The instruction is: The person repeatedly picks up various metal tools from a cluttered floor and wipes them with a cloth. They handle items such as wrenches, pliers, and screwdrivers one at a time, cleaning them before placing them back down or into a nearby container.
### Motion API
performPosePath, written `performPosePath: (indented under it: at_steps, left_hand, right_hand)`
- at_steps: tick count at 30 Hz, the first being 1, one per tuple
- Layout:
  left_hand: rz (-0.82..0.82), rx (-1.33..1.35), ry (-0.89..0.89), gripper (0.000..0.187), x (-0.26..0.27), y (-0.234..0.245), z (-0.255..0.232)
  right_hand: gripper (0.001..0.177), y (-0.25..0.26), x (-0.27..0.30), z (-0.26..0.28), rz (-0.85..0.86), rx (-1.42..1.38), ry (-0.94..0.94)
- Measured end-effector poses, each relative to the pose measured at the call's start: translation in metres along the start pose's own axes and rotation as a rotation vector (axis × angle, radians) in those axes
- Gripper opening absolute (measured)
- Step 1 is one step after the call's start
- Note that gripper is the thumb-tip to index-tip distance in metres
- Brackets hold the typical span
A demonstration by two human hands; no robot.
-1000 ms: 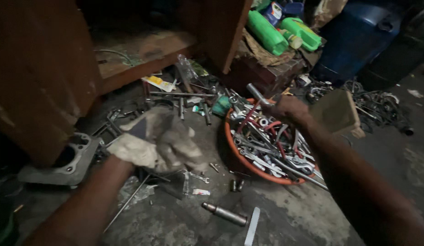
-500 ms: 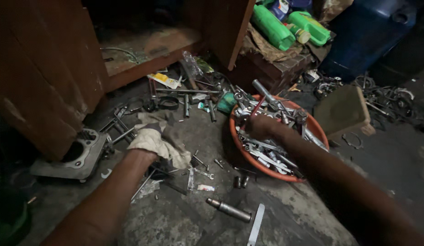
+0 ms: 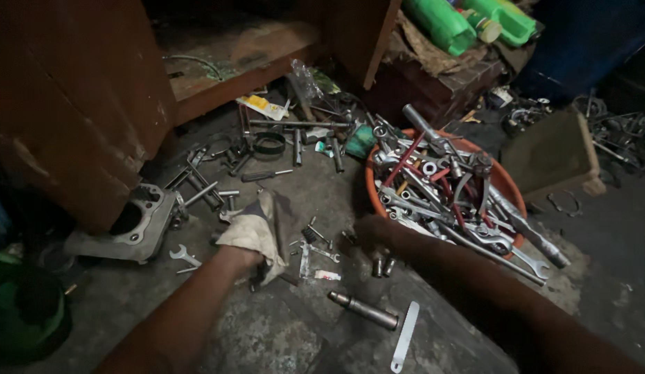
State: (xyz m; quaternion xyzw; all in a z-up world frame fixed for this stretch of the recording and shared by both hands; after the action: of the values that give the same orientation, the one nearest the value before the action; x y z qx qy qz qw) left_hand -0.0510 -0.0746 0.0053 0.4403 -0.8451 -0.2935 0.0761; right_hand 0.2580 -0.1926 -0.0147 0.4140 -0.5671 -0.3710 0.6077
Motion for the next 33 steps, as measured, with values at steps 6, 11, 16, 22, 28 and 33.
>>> performPosePath:
  at_steps: [6, 11, 16, 22, 28, 33]
  left_hand:
    - [-0.024, 0.147, 0.174, 0.040, 0.001, -0.014, 0.017]
    - [-0.047, 0.684, 0.533, 0.048, -0.004, -0.012, 0.029]
    - [-0.077, -0.391, 0.041, 0.044, 0.003, -0.004, 0.028]
    - [-0.032, -0.476, 0.085, 0.045, 0.010, 0.014, 0.022]
    - [-0.043, -0.462, 0.178, 0.047, 0.020, 0.038, 0.033]
    - [-0.027, -0.461, 0.273, 0.048, 0.040, 0.058, 0.053]
  right_hand:
    - [0.041, -0.027, 0.035, 0.007, 0.161, 0.037, -0.057]
    - [0.034, -0.047, 0.036, -0.002, 0.105, -0.034, -0.071]
    - [0.037, -0.043, 0.013, -0.012, -0.010, -0.069, 0.052]
    - [0.044, -0.003, -0.005, 0.022, -0.167, -0.192, -0.231]
    - [0.034, 0.024, -0.011, 0.051, -0.115, -0.071, -0.317]
    - [0.044, 0.036, -0.031, 0.046, -0.025, 0.051, -0.265]
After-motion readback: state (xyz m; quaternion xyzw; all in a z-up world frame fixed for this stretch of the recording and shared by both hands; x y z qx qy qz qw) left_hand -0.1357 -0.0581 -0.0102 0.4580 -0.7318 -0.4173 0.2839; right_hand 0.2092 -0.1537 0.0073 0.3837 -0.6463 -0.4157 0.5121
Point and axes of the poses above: each hand's wrist, its own x-axis away from the middle knuckle, its own y-axis out of the back of the hand, z = x × y, the point moved 1 cm from there along -x, towards the middle knuckle, and after that the axes turned 11 degrees about -z, right-handed, at the moved point
